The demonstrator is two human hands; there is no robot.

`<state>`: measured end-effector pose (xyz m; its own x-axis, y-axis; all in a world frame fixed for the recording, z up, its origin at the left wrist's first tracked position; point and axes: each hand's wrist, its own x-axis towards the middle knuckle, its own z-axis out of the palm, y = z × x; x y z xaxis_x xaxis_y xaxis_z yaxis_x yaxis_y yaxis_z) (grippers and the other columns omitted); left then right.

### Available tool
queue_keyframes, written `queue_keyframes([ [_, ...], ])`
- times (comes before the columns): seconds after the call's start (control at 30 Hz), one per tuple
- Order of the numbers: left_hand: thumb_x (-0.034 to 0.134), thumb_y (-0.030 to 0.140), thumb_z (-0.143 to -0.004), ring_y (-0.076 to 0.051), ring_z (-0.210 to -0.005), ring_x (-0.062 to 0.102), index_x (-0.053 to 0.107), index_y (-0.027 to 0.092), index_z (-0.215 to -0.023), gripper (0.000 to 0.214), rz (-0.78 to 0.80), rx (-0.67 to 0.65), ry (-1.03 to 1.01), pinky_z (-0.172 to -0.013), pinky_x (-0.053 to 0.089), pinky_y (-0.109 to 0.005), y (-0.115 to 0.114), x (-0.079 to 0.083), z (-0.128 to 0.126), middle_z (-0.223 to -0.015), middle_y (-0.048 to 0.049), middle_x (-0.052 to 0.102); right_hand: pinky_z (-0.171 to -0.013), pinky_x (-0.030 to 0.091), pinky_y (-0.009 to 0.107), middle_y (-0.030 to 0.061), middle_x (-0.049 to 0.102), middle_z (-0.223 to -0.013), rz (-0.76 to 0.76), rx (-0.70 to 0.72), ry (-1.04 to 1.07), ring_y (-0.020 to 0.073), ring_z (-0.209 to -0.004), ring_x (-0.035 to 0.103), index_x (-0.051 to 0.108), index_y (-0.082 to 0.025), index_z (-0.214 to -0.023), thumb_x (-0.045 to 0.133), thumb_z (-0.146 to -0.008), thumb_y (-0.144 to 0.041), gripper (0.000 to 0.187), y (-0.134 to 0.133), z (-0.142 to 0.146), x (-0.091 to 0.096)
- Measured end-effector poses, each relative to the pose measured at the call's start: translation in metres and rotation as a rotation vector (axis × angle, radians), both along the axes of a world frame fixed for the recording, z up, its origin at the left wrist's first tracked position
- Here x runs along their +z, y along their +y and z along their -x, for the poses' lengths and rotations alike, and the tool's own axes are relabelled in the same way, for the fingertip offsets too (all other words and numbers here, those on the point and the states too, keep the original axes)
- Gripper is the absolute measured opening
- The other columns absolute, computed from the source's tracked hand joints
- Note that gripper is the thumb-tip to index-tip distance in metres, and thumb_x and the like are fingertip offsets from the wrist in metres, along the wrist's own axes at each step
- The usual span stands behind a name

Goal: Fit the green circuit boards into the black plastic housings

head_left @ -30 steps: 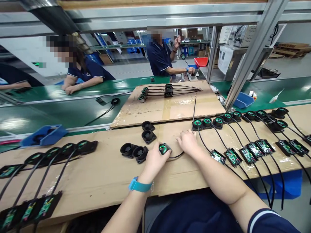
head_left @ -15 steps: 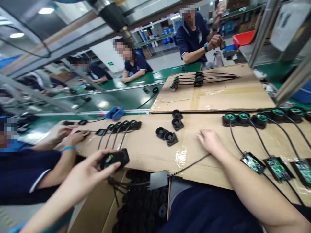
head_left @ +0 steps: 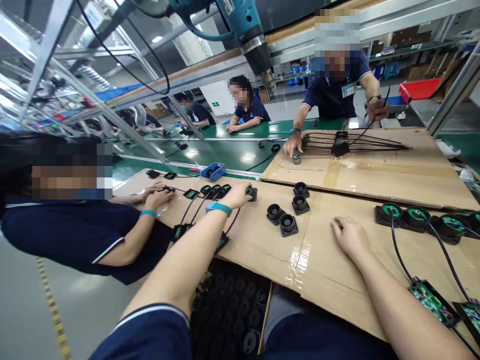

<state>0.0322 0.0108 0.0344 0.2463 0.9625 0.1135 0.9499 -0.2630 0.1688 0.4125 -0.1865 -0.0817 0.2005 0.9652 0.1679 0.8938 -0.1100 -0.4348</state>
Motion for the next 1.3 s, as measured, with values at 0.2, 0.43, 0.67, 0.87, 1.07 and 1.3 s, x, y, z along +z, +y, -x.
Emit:
queue_keyframes([
  [0.2,0.066,0.013,-0.078,-0.030,-0.107,0.068,0.062,0.014,-0.132,0.054,0.123,0.082,0.139,-0.096,0.050,-0.037,0.032,-0.047,-0.006,-0.119,-0.0181,0.069,-0.089,0.054,0.036,0.0071,0.075,-0.116,0.011,-0.042,-0.030,0.0255,-0.106,0.071,0.073,-0.020,-0.116,0.051,-0.101,-0.033,0.029,0.003,0.001,-0.003],
  [0.43,0.059,0.021,-0.086,-0.043,-0.119,0.060,0.055,0.012,-0.138,0.052,0.041,0.159,0.191,-0.098,0.048,-0.055,0.015,-0.038,-0.005,-0.132,-0.0272,0.056,-0.086,0.055,0.037,0.0070,0.076,-0.112,-0.004,-0.060,-0.019,0.0259,-0.102,0.072,0.074,-0.021,-0.113,0.051,-0.100,-0.034,0.030,0.004,0.002,-0.002],
  [0.67,0.046,0.045,-0.102,-0.029,-0.118,0.060,0.061,0.017,-0.117,0.036,-0.387,-0.075,-0.599,-0.107,0.046,-0.047,-0.076,-0.060,-0.071,-0.119,-0.0154,0.066,-0.087,0.056,0.038,0.0080,0.077,-0.112,-0.068,-0.064,-0.004,0.0267,-0.102,0.072,0.075,-0.019,-0.110,0.050,-0.099,-0.036,0.032,0.005,0.000,-0.007],
  [0.87,0.063,0.045,-0.091,-0.034,-0.143,0.042,0.055,0.018,-0.128,0.047,-0.379,-0.196,-0.650,-0.120,0.033,-0.057,-0.136,-0.098,-0.104,-0.147,-0.0192,0.049,-0.085,0.056,0.040,0.0094,0.077,-0.100,-0.165,-0.049,0.112,0.0259,-0.092,0.071,0.075,-0.018,-0.105,0.052,-0.096,-0.042,0.035,0.004,-0.004,-0.008],
  [1.07,0.072,0.044,-0.082,-0.041,-0.151,0.030,0.056,0.018,-0.126,0.054,-0.304,-0.128,-0.547,-0.121,0.024,-0.066,-0.138,-0.105,-0.106,-0.154,-0.0217,0.042,-0.093,0.052,0.043,0.0136,0.072,-0.106,-0.393,0.096,0.058,0.0270,-0.097,0.065,0.072,-0.017,-0.110,0.050,-0.096,-0.041,0.035,0.063,0.006,0.029],
  [1.3,0.053,0.038,-0.097,-0.034,-0.146,0.040,0.050,0.020,-0.135,0.042,-0.284,0.014,-0.872,-0.119,0.036,-0.059,-0.118,-0.114,-0.096,-0.151,-0.0201,0.045,-0.110,0.034,0.057,0.0218,0.049,-0.151,-0.218,0.231,-0.459,0.0380,-0.136,0.043,0.060,-0.013,-0.133,0.055,-0.093,-0.033,0.045,0.221,0.034,0.076],
])
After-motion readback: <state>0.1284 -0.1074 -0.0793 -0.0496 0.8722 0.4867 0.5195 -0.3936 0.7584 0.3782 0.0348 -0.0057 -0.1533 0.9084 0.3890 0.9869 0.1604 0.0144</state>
